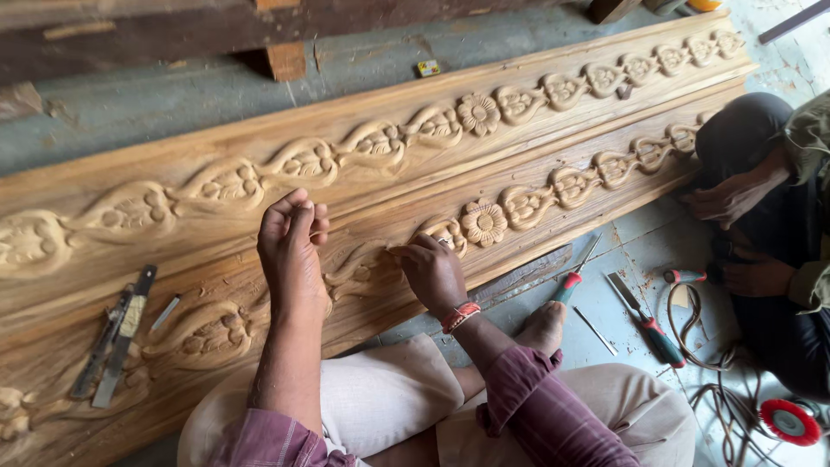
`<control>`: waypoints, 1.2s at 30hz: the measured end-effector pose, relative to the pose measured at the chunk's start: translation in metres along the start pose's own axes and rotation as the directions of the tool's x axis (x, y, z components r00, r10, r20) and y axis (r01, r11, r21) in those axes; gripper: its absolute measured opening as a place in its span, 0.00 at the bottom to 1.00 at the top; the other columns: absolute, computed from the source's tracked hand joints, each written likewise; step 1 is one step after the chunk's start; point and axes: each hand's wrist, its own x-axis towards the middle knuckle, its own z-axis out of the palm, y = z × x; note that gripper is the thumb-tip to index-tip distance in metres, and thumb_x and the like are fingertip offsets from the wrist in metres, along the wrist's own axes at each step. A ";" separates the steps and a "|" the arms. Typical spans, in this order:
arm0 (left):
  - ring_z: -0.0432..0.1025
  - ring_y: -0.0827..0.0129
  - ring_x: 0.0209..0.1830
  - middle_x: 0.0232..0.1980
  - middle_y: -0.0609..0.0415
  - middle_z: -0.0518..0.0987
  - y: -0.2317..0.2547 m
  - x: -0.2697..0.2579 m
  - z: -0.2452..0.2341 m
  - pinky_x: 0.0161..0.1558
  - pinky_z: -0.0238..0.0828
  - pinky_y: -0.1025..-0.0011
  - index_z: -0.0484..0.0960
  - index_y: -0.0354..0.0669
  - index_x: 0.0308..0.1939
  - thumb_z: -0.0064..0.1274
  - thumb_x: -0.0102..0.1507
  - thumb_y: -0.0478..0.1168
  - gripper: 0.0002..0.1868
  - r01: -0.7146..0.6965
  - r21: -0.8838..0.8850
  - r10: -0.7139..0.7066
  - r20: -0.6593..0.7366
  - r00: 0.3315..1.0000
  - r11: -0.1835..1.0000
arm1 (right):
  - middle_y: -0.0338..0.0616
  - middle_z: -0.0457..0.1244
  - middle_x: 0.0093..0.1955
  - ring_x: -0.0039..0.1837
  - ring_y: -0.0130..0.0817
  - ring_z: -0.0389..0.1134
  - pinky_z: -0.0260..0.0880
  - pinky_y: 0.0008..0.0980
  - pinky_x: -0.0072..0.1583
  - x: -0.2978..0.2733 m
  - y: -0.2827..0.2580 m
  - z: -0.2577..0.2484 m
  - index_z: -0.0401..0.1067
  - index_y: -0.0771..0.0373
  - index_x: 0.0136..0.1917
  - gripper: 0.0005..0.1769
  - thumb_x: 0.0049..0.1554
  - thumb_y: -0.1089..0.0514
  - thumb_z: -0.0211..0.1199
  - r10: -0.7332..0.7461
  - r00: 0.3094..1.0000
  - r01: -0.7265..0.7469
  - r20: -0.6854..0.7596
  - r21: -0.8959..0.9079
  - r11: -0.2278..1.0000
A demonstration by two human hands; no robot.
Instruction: The person sits on the floor and carves intricate floral patterns into a long wooden plank using a chisel and a wooden mallet. They repeatedly position the chisel and strike it to shape the wood, occasionally switching tools or adjusting their grip.
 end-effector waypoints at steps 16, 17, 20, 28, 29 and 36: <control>0.71 0.80 0.32 0.40 0.58 0.83 -0.005 -0.008 0.005 0.36 0.68 0.81 0.80 0.45 0.51 0.53 0.69 0.38 0.08 0.118 -0.053 -0.118 0.015 0.993 0.992 | 0.46 0.65 0.44 0.45 0.49 0.68 0.70 0.44 0.47 -0.021 -0.009 0.030 0.81 0.57 0.48 0.09 0.54 0.64 0.64 0.050 0.985 -0.057 -0.162 -0.041 0.998; 0.72 0.80 0.33 0.39 0.59 0.82 -0.009 -0.014 0.003 0.36 0.68 0.81 0.80 0.45 0.51 0.54 0.69 0.38 0.08 0.149 -0.057 -0.149 0.005 0.989 0.987 | 0.47 0.65 0.43 0.44 0.49 0.68 0.69 0.45 0.47 -0.030 -0.009 0.027 0.81 0.57 0.48 0.09 0.53 0.64 0.65 0.062 0.990 -0.071 -0.125 -0.070 0.995; 0.73 0.81 0.34 0.39 0.59 0.82 0.003 0.000 0.008 0.36 0.68 0.82 0.80 0.46 0.51 0.54 0.68 0.38 0.08 0.155 -0.060 -0.155 0.002 0.988 0.986 | 0.47 0.64 0.40 0.42 0.51 0.67 0.67 0.47 0.45 -0.008 -0.012 0.028 0.82 0.55 0.48 0.10 0.53 0.64 0.66 0.054 0.994 -0.066 -0.094 -0.122 0.990; 0.73 0.80 0.34 0.39 0.59 0.82 0.000 -0.002 0.006 0.35 0.68 0.81 0.81 0.46 0.51 0.54 0.68 0.38 0.09 0.160 -0.038 -0.161 -0.008 0.987 0.986 | 0.47 0.66 0.44 0.47 0.51 0.69 0.69 0.47 0.48 -0.011 -0.009 0.038 0.78 0.57 0.45 0.05 0.54 0.63 0.64 0.082 0.978 -0.102 -0.191 -0.099 0.990; 0.73 0.80 0.34 0.39 0.59 0.83 0.004 0.007 0.011 0.35 0.67 0.81 0.80 0.46 0.51 0.54 0.68 0.38 0.09 0.139 -0.066 -0.138 0.011 0.990 0.988 | 0.47 0.66 0.45 0.47 0.51 0.69 0.69 0.47 0.48 0.003 -0.010 0.038 0.78 0.57 0.45 0.06 0.54 0.63 0.64 0.085 0.970 -0.111 -0.226 -0.105 0.988; 0.73 0.81 0.34 0.40 0.60 0.83 -0.004 -0.006 0.004 0.36 0.68 0.82 0.81 0.45 0.52 0.55 0.67 0.39 0.09 0.173 -0.054 -0.172 0.008 0.985 0.983 | 0.47 0.66 0.44 0.46 0.50 0.68 0.68 0.47 0.46 0.007 -0.021 0.029 0.80 0.57 0.48 0.10 0.52 0.64 0.63 0.098 0.993 -0.105 -0.068 -0.095 0.990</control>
